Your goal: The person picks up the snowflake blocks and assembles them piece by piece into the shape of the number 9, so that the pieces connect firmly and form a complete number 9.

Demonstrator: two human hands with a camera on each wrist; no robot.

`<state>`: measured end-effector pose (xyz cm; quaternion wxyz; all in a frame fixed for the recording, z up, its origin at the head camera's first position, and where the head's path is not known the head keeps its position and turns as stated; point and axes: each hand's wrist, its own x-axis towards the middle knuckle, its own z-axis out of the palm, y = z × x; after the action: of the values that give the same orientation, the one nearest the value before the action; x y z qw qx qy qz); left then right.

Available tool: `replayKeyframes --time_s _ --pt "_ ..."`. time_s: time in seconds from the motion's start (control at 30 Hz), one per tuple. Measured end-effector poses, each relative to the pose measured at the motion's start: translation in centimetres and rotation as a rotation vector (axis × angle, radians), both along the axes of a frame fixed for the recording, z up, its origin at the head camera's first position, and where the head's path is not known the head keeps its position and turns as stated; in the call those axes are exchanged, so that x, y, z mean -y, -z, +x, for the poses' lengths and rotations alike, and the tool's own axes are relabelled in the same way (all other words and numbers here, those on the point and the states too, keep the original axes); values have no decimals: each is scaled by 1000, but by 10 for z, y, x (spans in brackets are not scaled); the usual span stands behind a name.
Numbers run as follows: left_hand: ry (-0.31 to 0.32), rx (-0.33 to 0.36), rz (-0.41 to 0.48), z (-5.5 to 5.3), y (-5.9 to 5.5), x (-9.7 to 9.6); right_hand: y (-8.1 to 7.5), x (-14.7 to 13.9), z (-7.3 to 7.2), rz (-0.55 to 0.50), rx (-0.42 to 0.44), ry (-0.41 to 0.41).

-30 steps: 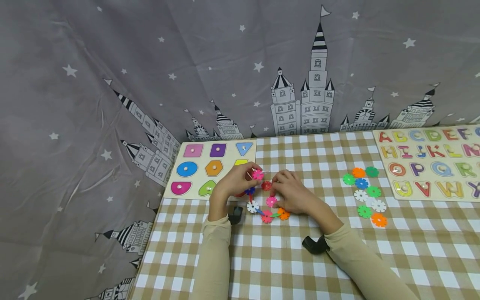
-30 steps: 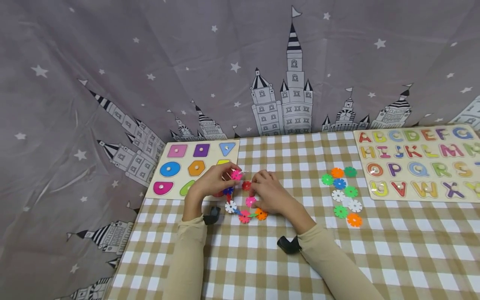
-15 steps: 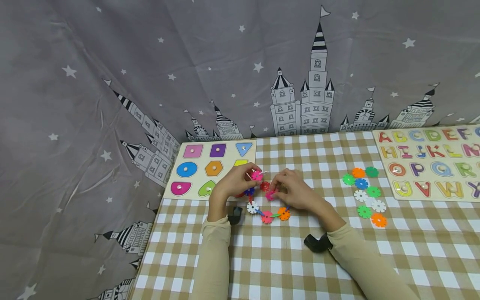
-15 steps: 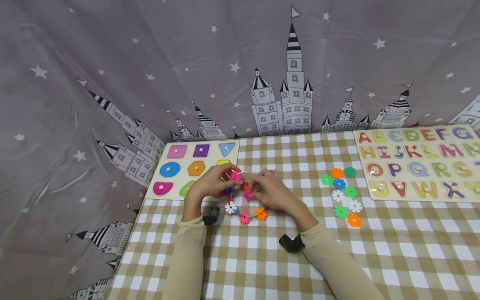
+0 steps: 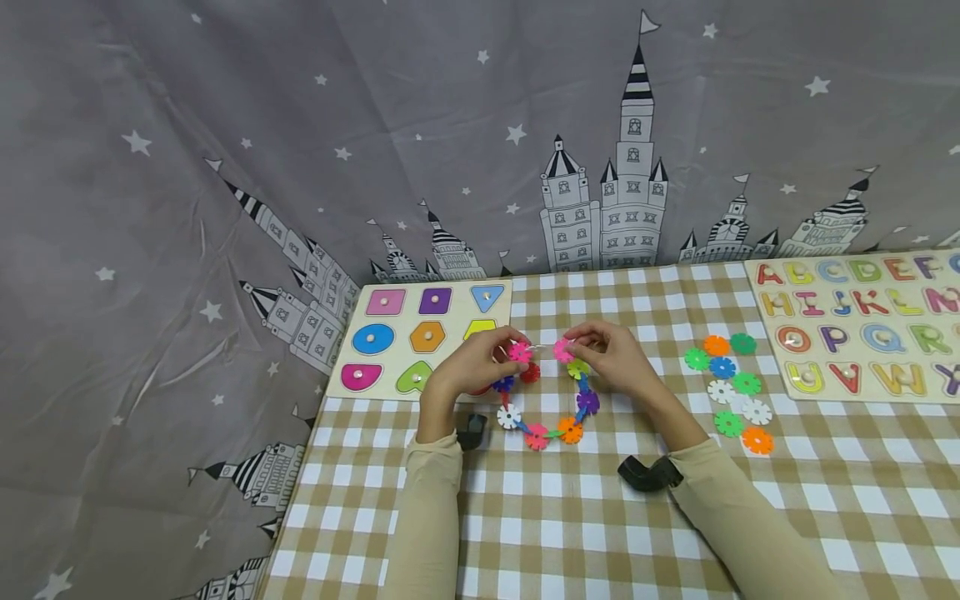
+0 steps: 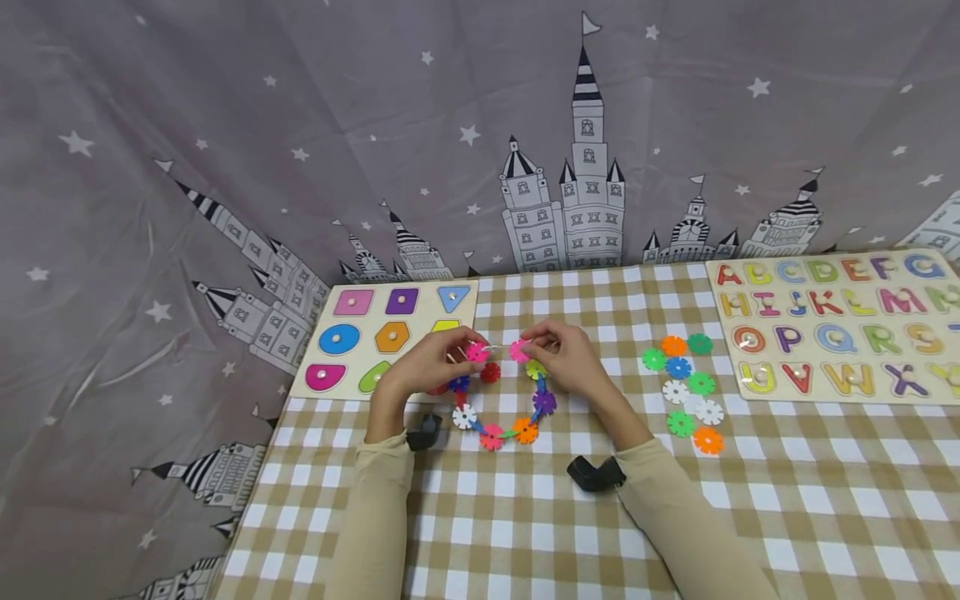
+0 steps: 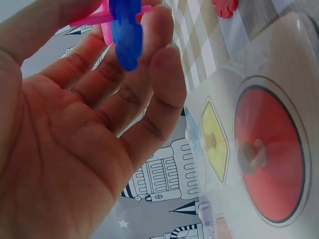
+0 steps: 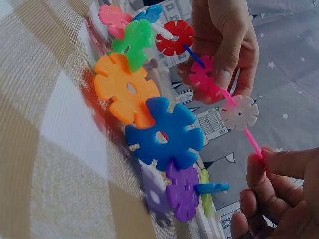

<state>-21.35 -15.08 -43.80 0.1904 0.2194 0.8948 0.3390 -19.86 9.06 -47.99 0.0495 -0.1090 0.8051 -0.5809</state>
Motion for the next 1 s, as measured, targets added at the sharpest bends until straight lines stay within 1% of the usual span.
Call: replayKeyframes --time_s 0.27,0.5,0.57,0.7,0.77,0.9,1.0 --pt "18 -2 -1 2 -3 -3 -4 1 2 -50 54 -8" --pt "39 -33 9 3 -5 -7 -5 1 2 -36 57 -22" --pt "47 -41 8 4 -5 -9 -5 1 3 -43 82 -18" --pt "56 -49 1 3 -5 -12 -6 2 5 -90 151 -19" --pt "57 -55 -5 4 -5 -14 -7 2 6 -108 168 -24" --pt "64 -66 -23 4 -7 -18 -6 3 6 -94 156 -20" --pt "67 -62 -22 4 -6 -20 -6 2 6 -88 152 -9"
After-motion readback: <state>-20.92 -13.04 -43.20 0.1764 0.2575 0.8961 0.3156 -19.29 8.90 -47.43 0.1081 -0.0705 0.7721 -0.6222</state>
